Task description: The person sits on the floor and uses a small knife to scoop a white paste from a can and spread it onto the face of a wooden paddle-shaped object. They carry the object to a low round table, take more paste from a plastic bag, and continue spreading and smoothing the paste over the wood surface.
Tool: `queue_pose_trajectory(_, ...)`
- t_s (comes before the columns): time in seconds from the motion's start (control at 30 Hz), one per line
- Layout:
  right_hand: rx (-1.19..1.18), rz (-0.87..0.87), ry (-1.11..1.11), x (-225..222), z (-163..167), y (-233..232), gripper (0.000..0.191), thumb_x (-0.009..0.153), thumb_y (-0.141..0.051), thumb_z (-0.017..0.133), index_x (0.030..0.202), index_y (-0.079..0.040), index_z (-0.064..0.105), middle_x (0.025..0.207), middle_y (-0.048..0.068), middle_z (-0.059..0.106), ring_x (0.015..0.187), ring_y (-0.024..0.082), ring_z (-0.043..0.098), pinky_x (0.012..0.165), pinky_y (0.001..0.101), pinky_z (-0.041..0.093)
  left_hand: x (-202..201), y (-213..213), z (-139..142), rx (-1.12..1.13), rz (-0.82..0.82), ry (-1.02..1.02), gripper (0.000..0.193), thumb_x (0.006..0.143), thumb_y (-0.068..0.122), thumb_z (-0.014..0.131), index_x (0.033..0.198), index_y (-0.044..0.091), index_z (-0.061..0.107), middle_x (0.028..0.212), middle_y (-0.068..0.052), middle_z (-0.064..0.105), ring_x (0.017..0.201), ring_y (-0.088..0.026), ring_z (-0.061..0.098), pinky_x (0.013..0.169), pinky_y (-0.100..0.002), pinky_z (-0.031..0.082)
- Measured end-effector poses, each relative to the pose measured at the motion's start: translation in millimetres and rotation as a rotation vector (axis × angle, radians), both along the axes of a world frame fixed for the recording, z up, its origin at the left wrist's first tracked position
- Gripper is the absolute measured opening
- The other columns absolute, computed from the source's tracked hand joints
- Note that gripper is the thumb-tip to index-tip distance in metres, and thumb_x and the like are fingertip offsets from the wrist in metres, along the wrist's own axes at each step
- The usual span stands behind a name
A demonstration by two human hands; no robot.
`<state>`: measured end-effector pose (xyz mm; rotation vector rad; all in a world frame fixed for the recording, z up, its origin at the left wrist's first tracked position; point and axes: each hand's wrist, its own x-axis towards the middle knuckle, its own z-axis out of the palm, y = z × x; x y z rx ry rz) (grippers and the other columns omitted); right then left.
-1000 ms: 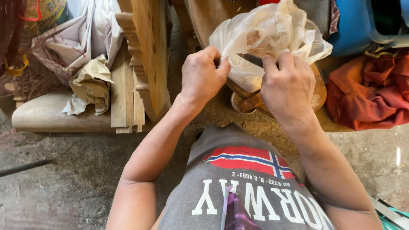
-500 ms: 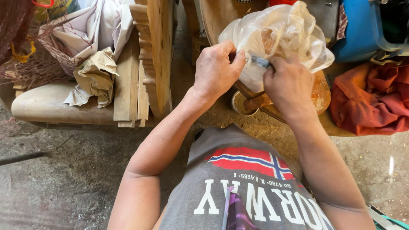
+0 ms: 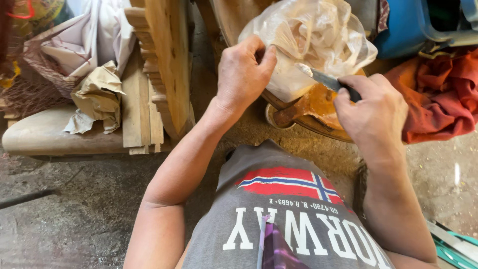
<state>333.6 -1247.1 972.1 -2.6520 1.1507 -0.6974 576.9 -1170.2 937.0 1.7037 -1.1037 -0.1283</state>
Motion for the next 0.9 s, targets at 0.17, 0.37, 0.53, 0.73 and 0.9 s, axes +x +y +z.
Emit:
queue_pose_trajectory(0.17, 0.151, -0.103, -0.045, -67, -1, 8, 0.017, 0.098, -0.014, 0.072, 0.114, -0.011, 0.079, 0.091, 0.012, 0.067, 0.080, 0.027, 0.067, 0.077, 0.0388, 0.054, -2, 1, -6, 0.001, -0.014, -0.003, 0.024, 0.094, 0.021, 0.076, 0.083, 0.000, 0.068, 0.069, -0.011, 0.071, 0.060, -0.020, 0.071, 0.057, -0.034, 0.055)
queue_pose_trajectory(0.37, 0.085, -0.217, 0.027, -100, -36, 0, 0.014, 0.097, -0.016, 0.075, 0.110, -0.012, 0.080, 0.091, 0.013, 0.067, 0.084, 0.031, 0.067, 0.077, 0.0420, 0.054, -2, 7, -6, -0.016, -0.055, 0.154, 0.021, 0.098, 0.015, 0.074, 0.088, 0.000, 0.066, 0.069, -0.005, 0.069, 0.061, -0.009, 0.063, 0.057, -0.028, 0.052)
queue_pose_trajectory(0.53, -0.009, -0.209, 0.064, -87, -63, -5, 0.012, 0.097, -0.015, 0.075, 0.107, -0.011, 0.079, 0.093, 0.013, 0.065, 0.084, 0.033, 0.066, 0.076, 0.0442, 0.053, -3, 4, -1, -0.005, -0.053, 0.118, 0.020, 0.097, 0.014, 0.076, 0.088, 0.000, 0.066, 0.069, -0.004, 0.069, 0.061, -0.006, 0.062, 0.058, -0.026, 0.052)
queue_pose_trajectory(0.73, -0.160, -0.127, 0.017, -85, -74, -2, 0.017, 0.096, -0.001, 0.068, 0.109, -0.007, 0.077, 0.093, 0.009, 0.064, 0.087, 0.028, 0.066, 0.084, 0.0415, 0.054, -2, 7, -2, 0.000, -0.050, 0.131, 0.020, 0.099, 0.014, 0.075, 0.089, 0.001, 0.065, 0.070, -0.002, 0.068, 0.062, -0.007, 0.061, 0.058, -0.026, 0.051)
queue_pose_trajectory(0.9, -0.225, -0.107, -0.002, -91, -82, -6, 0.017, 0.094, 0.001, 0.069, 0.106, -0.006, 0.078, 0.095, 0.009, 0.065, 0.089, 0.028, 0.066, 0.086, 0.0416, 0.053, 0, 6, -5, 0.006, -0.030, 0.008, 0.020, 0.097, 0.011, 0.080, 0.104, 0.002, 0.064, 0.084, -0.004, 0.068, 0.072, -0.010, 0.064, 0.065, -0.027, 0.054)
